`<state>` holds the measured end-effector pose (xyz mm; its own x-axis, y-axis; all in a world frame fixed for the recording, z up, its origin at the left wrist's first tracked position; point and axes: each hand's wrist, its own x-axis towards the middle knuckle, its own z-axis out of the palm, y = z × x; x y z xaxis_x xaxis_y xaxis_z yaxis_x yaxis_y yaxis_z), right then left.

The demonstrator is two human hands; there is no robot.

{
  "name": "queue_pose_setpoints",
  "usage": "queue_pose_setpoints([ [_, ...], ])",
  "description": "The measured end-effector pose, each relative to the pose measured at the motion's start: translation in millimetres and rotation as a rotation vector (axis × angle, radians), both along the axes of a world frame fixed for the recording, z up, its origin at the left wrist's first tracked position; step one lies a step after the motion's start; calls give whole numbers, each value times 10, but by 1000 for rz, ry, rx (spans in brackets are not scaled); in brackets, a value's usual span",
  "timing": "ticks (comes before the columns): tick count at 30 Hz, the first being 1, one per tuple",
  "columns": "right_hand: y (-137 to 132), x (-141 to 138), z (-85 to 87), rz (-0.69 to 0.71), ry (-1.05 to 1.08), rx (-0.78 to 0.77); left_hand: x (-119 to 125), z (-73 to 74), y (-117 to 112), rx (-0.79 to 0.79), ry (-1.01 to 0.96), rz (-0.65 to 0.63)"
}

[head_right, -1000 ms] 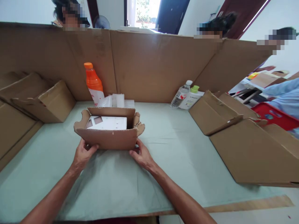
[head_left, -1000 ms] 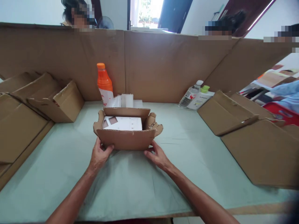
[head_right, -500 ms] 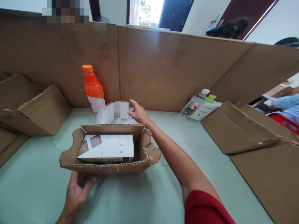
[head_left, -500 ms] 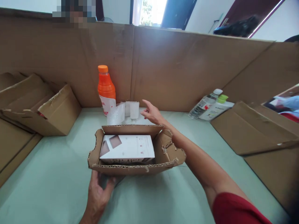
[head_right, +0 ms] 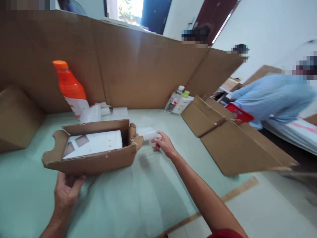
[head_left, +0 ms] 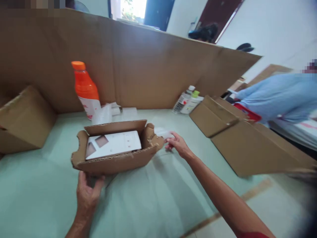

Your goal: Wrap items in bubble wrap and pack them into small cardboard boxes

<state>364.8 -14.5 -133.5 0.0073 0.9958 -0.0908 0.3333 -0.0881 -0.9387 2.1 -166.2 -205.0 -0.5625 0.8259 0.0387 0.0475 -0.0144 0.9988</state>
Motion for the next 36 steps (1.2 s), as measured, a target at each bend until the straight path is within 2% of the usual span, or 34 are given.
queue_pose_setpoints([
  [3,-647,409,-57,-201,4,-48,5,125,0,-46,-48,9],
  [5,-926,474,-44,-259,3,-22,26,228,-25,-46,-64,11],
  [6,-1016,442,-26,-223,-1,-2,37,273,-43,-48,-63,6],
  [8,-1103,267,19,-60,-9,30,46,344,-83,-67,-37,-13],
  [11,-1051,-149,63,176,-54,129,30,400,-122,-98,18,-25],
  [14,-886,-546,22,252,-84,243,-5,413,-109,-86,37,-49],
  [17,-734,-812,-78,316,-87,230,-36,402,-21,-72,48,-82],
  [20,-615,-967,-149,301,-116,226,-61,390,160,-62,58,-70],
  [24,-382,-1102,-178,257,-94,309,-79,393,492,16,77,-63],
  [27,-200,-1181,-223,250,-60,278,-88,393,674,38,113,-44],
  [30,-134,-1257,-281,244,-42,234,-109,376,726,26,129,-27],
  [36,-159,-1402,-308,259,-17,255,-163,382,677,12,161,-7],
])
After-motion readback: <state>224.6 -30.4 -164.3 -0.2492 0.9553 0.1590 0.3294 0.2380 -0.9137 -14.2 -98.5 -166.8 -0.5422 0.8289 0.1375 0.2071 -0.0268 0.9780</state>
